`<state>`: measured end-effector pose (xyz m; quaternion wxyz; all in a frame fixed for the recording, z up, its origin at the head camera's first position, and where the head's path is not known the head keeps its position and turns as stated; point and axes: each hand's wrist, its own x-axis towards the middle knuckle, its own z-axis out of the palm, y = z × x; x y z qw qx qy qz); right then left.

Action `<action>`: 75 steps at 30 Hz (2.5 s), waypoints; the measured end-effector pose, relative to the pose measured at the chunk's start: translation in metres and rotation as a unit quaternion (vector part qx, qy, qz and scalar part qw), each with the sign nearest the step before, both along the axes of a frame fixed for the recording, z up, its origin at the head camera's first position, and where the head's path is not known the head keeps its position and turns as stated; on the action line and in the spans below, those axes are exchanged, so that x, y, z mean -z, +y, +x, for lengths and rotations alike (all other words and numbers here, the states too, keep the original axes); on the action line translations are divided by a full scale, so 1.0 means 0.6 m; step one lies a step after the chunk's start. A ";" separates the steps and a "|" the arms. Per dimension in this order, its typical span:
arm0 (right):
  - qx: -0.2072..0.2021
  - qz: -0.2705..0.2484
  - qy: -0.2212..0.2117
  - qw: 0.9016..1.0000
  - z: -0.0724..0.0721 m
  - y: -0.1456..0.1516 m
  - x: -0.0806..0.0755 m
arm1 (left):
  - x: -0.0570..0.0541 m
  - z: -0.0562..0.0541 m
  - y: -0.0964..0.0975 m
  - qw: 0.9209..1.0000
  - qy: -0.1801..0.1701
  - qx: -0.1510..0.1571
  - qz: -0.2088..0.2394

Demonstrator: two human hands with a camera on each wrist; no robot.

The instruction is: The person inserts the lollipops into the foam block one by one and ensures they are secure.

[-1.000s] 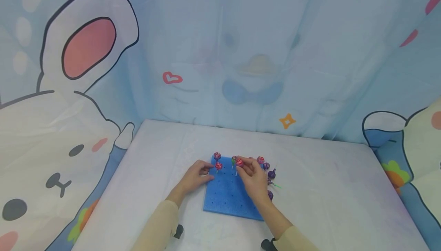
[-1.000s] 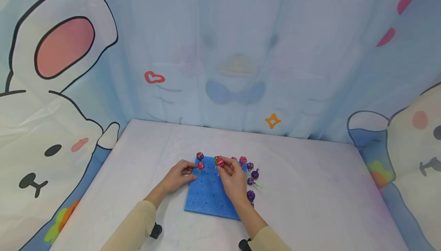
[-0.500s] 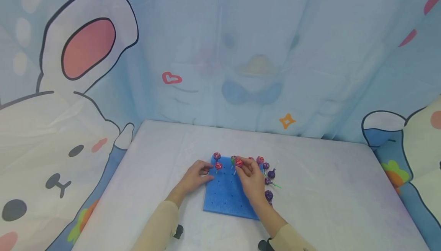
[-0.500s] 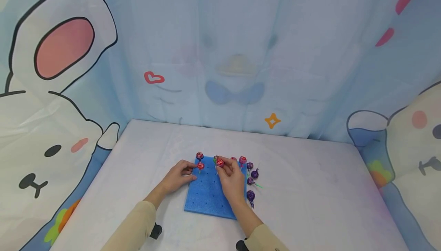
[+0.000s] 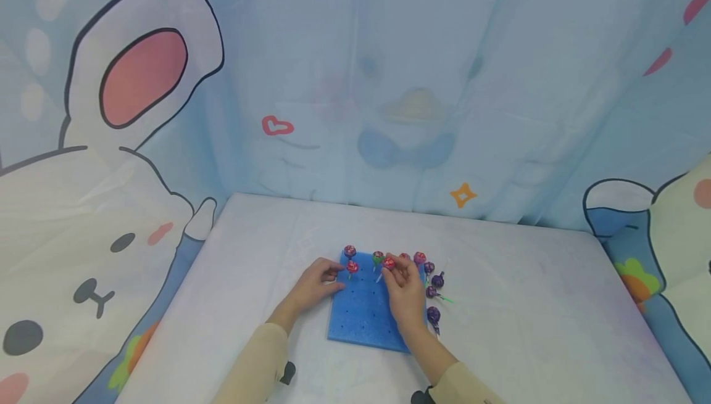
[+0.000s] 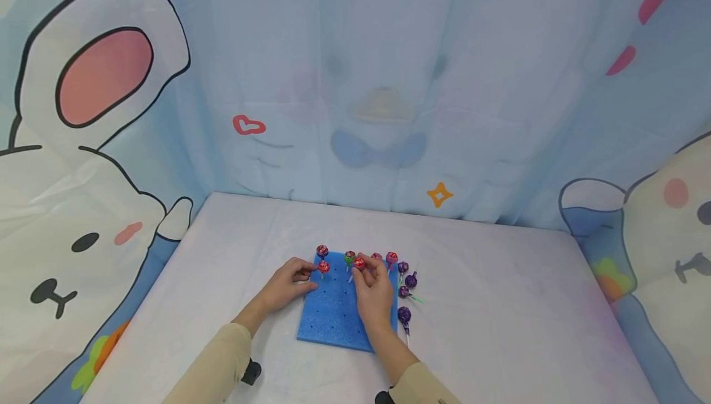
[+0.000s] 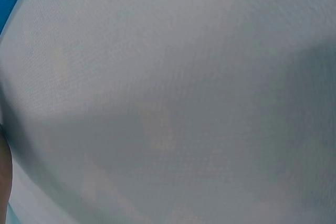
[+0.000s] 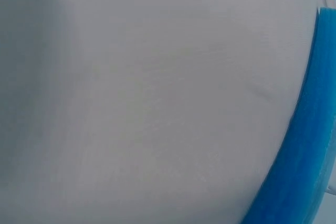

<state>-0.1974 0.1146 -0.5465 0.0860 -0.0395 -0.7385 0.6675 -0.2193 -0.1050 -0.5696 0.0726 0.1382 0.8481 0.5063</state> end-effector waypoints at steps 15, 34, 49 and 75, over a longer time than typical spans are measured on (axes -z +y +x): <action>0.004 0.007 0.001 1.000 -0.006 -0.009 0.009 | 0.006 -0.003 0.000 1.000 -0.008 -0.005 -0.006; -0.004 0.127 -0.016 0.992 0.003 -0.003 0.003 | -0.002 0.002 0.001 1.000 -0.009 -0.008 -0.021; -0.025 0.138 -0.032 0.990 0.002 0.005 0.000 | -0.002 0.002 0.001 1.000 -0.009 -0.008 -0.016; -0.071 0.105 -0.095 0.987 0.024 0.034 -0.020 | 0.005 -0.002 -0.001 1.000 -0.002 -0.004 -0.017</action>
